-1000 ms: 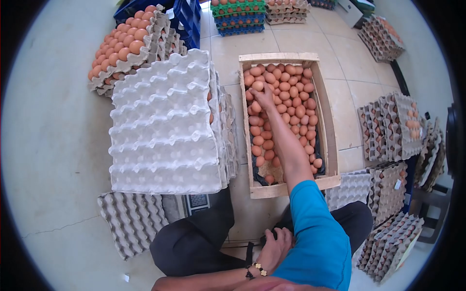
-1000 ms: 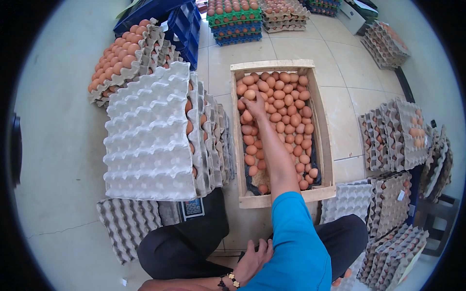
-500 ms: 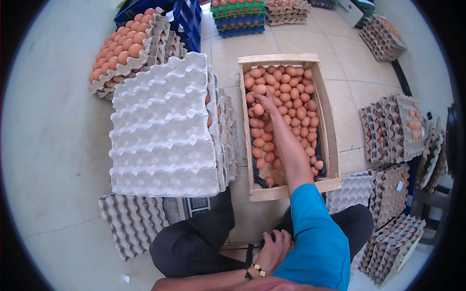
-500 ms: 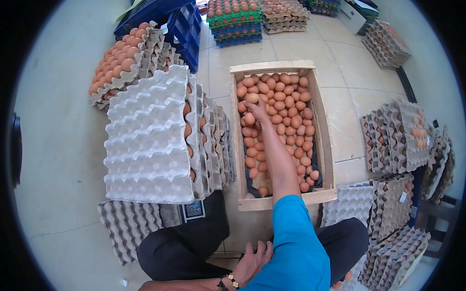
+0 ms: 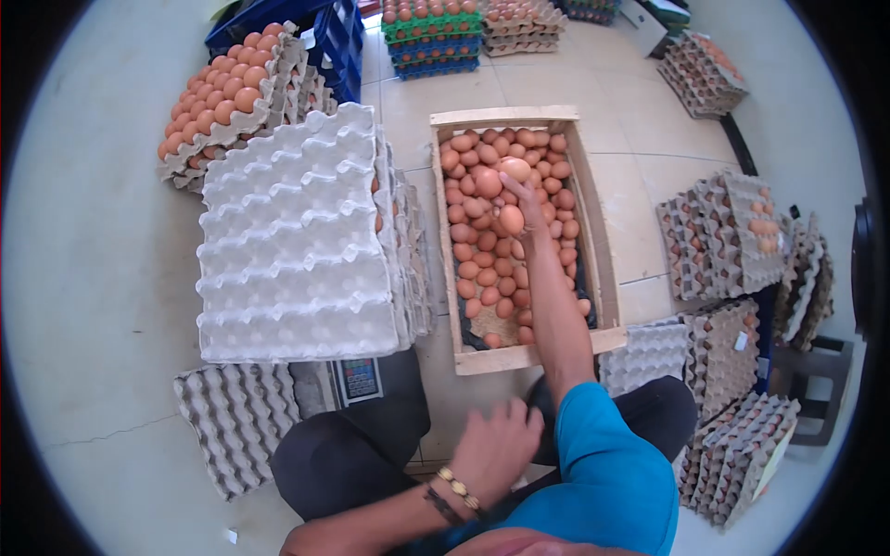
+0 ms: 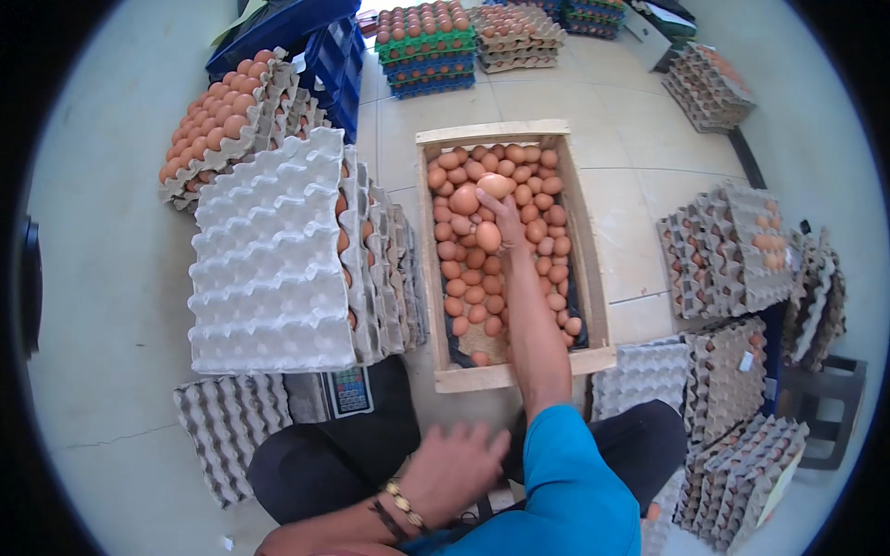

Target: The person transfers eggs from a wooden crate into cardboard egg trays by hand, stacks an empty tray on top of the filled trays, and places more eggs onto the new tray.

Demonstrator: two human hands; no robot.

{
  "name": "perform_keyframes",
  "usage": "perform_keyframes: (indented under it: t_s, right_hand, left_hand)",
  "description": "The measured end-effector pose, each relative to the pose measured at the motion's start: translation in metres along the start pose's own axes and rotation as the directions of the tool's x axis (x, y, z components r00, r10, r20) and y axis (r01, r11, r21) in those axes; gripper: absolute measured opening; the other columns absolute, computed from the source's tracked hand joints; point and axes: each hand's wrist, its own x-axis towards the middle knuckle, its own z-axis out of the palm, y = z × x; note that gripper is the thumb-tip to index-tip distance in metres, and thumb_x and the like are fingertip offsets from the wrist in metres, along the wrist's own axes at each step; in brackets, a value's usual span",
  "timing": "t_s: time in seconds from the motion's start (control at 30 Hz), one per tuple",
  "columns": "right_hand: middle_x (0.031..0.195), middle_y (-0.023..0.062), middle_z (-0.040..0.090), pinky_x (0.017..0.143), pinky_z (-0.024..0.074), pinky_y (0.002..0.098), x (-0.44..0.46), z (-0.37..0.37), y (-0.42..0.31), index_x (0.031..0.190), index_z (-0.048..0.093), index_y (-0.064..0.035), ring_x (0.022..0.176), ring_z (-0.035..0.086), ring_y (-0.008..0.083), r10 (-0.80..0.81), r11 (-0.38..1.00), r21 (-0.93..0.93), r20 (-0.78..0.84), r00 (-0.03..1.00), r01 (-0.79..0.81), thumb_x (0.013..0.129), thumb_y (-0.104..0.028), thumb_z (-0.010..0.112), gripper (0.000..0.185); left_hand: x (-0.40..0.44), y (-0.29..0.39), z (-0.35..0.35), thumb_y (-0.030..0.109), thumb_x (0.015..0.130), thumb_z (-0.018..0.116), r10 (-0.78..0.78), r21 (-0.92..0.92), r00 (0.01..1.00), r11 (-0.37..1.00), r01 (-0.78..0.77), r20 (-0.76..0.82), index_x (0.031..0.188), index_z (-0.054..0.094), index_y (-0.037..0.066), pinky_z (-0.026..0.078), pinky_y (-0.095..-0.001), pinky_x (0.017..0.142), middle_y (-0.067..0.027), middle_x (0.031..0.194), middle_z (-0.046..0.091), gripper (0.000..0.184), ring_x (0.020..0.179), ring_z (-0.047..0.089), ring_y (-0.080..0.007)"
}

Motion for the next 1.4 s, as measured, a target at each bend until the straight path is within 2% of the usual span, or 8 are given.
perform_keyframes:
  t_s: [0.1, 0.27, 0.4, 0.63, 0.73, 0.9, 1.17, 1.4]
  right_hand:
    - [0.089, 0.0083, 0.06, 0.043, 0.049, 0.0227, -0.053, 0.021, -0.037, 0.121, 0.048, -0.0099, 0.058, 0.057, 0.012, -0.008, 1.0, 0.023, 0.009, 1.0, 0.008, 0.092, -0.016, 0.063, 0.033]
    - [0.088, 0.0095, 0.06, 0.042, 0.0478, 0.0217, -0.16, 0.071, -0.072, 0.125, 0.047, -0.0114, 0.056, 0.056, 0.0114, 0.027, 0.998, 0.061, 0.019, 0.999, -0.028, 0.096, -0.021, 0.058, 0.033]
    - [0.098, 0.0172, 0.066, 0.044, 0.0494, 0.0195, -0.24, 0.095, -0.083, 0.12, 0.05, -0.0039, 0.059, 0.06, 0.011, 0.068, 0.979, 0.182, 0.11, 0.992, -0.088, 0.094, -0.019, 0.06, 0.032]
    - [0.091, 0.0108, 0.061, 0.043, 0.0485, 0.0195, -0.308, 0.087, -0.071, 0.119, 0.048, -0.0075, 0.056, 0.054, 0.0085, 0.043, 0.967, 0.252, -0.016, 0.999, -0.038, 0.094, -0.019, 0.059, 0.029]
    - [0.092, 0.0109, 0.061, 0.043, 0.0485, 0.0201, -0.317, 0.088, -0.087, 0.118, 0.047, -0.0073, 0.056, 0.055, 0.0091, 0.045, 0.968, 0.245, -0.002, 0.999, -0.043, 0.092, -0.016, 0.061, 0.03]
    - [0.09, 0.0094, 0.059, 0.041, 0.0484, 0.0249, -0.322, 0.11, -0.153, 0.111, 0.049, -0.0077, 0.057, 0.055, 0.0112, -0.084, 0.993, 0.084, -0.016, 0.996, 0.085, 0.088, -0.014, 0.065, 0.029]
    - [0.092, 0.0131, 0.061, 0.044, 0.0511, 0.0227, -0.281, 0.134, -0.26, 0.11, 0.054, -0.0123, 0.056, 0.053, 0.0119, -0.093, 0.992, 0.085, 0.023, 0.995, 0.091, 0.091, -0.015, 0.066, 0.023]
    - [0.082, 0.0095, 0.059, 0.045, 0.0517, 0.0216, -0.251, 0.142, -0.229, 0.1, 0.05, -0.0109, 0.058, 0.056, 0.0129, -0.051, 0.989, 0.138, 0.05, 0.997, 0.044, 0.092, -0.013, 0.064, 0.016]
  left_hand:
    - [-0.003, -0.017, -0.042, 0.021, 0.085, 0.063, -0.033, -0.084, 0.943, 0.996, 0.005, -0.33, 0.113, 0.059, 0.005, 0.051, -0.042, 0.078, -0.0113, 0.1, 0.061, 0.033, 0.098, 0.06, -0.0294]
    - [0.001, -0.045, -0.072, 0.01, 0.082, 0.066, -0.129, -0.219, 0.536, 0.97, -0.107, -0.834, 0.125, 0.057, 0.005, 0.049, -0.0437, 0.088, -0.02, 0.112, 0.058, 0.045, 0.1, 0.059, -0.0392]
    - [0.014, -0.054, -0.056, 0.013, 0.079, 0.069, -0.061, -0.261, 0.606, 0.933, -0.247, -0.793, 0.129, 0.058, 0.009, 0.052, -0.0387, 0.088, -0.0199, 0.122, 0.055, 0.051, 0.105, 0.06, -0.0337]
    - [0.008, -0.027, -0.058, 0.005, 0.078, 0.075, 0.156, -0.516, 0.886, 0.763, -0.389, -0.437, 0.126, 0.06, 0.005, 0.056, -0.0303, 0.083, -0.009, 0.116, 0.064, 0.05, 0.1, 0.065, -0.0201]
    - [0.012, -0.035, -0.059, 0.006, 0.079, 0.076, 0.271, -0.724, 0.844, 0.435, -0.536, -0.462, 0.128, 0.056, 0.003, 0.054, -0.0307, 0.089, -0.0091, 0.122, 0.062, 0.053, 0.105, 0.063, -0.0181]
    - [-0.016, -0.04, -0.077, 0.004, 0.076, 0.076, 0.307, -0.892, 0.853, 0.031, -0.452, -0.422, 0.133, 0.048, 0.001, 0.051, -0.0363, 0.098, -0.0128, 0.128, 0.056, 0.064, 0.116, 0.059, -0.0232]
    - [-0.068, -0.074, -0.104, 0.012, 0.081, 0.075, 0.17, -0.774, 0.796, 0.187, -0.605, -0.581, 0.135, 0.047, 0.0, 0.051, -0.0363, 0.097, -0.0107, 0.122, 0.059, 0.062, 0.112, 0.06, -0.0182]
    - [-0.085, -0.201, -0.125, 0.01, 0.087, 0.069, -0.214, -0.583, 0.755, 0.769, -0.261, -0.62, 0.13, 0.05, 0.001, 0.052, -0.032, 0.091, -0.0104, 0.12, 0.06, 0.048, 0.108, 0.061, -0.0162]
